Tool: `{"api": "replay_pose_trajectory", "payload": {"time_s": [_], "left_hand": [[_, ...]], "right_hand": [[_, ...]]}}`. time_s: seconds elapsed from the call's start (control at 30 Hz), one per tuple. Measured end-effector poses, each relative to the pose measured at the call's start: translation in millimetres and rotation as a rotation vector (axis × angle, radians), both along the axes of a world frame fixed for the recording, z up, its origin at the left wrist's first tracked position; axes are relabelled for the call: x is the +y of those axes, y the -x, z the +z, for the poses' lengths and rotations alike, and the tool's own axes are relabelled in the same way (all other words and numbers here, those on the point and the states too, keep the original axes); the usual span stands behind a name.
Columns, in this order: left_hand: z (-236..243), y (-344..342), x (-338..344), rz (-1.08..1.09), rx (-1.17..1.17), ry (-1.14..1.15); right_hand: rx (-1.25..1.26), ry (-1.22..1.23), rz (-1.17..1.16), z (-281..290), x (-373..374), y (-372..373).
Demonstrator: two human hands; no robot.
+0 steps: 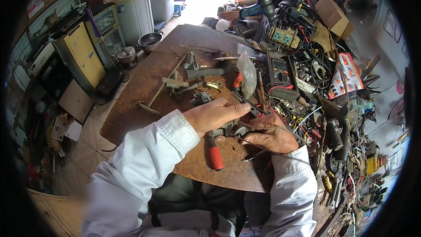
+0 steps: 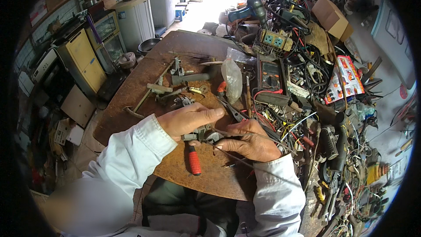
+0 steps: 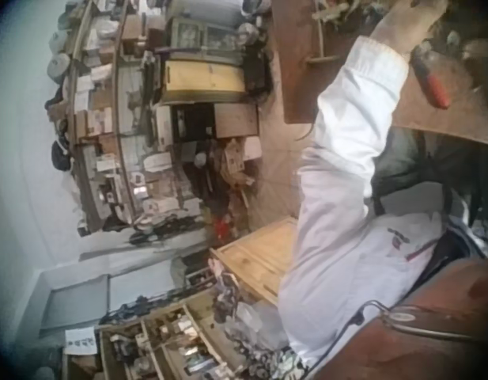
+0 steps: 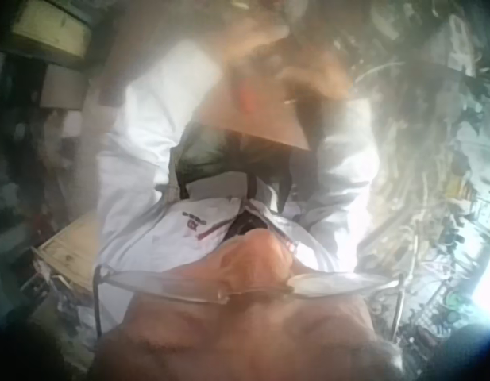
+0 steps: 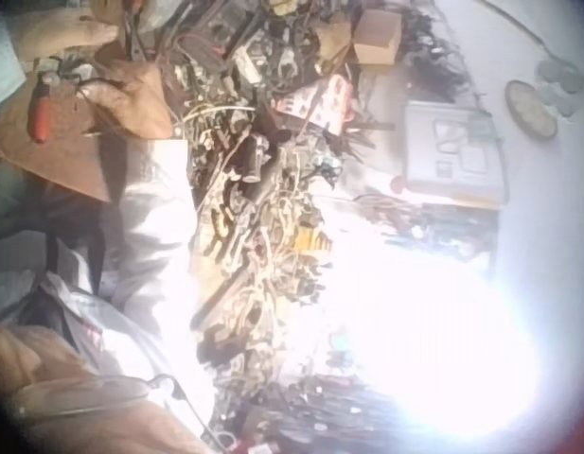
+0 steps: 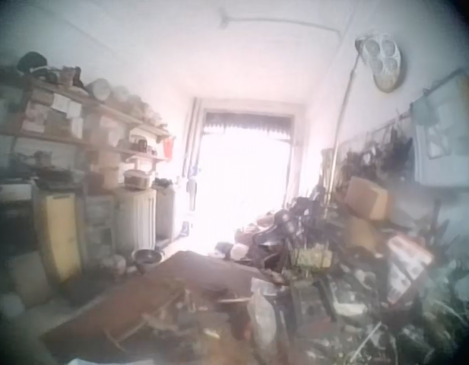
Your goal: The person works at a cluttered workbench, using pliers and a screwdriver to strip wires and adjust a small metal electrical component. They repeatedly strip wire ends and manipulate the component's internal parts.
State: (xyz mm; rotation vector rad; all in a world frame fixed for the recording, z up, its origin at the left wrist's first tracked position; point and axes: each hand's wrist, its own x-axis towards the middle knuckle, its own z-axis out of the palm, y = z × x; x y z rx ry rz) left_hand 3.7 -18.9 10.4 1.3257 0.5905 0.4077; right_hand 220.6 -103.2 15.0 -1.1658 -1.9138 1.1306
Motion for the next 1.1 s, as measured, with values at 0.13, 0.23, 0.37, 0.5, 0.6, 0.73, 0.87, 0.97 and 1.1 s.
{"api": "replay_pose_trajectory", "payload": {"time_s": [0.13,0.23,0.37,0.5,0.6,0.73,0.87,0.97,1.1], "left_hand": [[6.6,6.8,1.0,-0.041,-0.211,0.176],[8.6,6.3,-1.5,0.062,-0.263,0.018],[5.0,7.6,1.6,0.201,-0.326,0.02],[-3.2,3.2,9.7,0.462,-0.283,-0.514],[-3.5,1.8,6.6,0.543,-0.287,-0.653],[-2.2,-4.8,-0.3,0.659,-0.384,-0.711],[-11.4,-4.7,1.6,0.648,-0.383,-0.741],[-7.6,-3.5,-1.2,0.618,-0.381,-0.763],[-7.9,-5.6,-2.8,0.614,-0.371,-0.792]], "right_hand": [[0.051,-0.128,-0.066,0.6,6.6,8.2],[-0.003,-0.144,-0.116,4.0,3.7,7.8],[0.014,-0.187,-0.283,1.4,-0.4,10.4],[0.156,-0.074,-0.332,-4.0,1.0,19.6],[0.495,0.258,-0.314,-0.1,-9.2,35.6],[0.703,0.343,-0.225,-7.5,-10.8,46.9],[0.747,0.331,-0.247,-3.4,-12.4,53.4],[0.736,0.324,-0.257,-1.7,-13.2,52.7],[0.765,0.35,-0.263,-2.8,-13.7,53.8]]}}
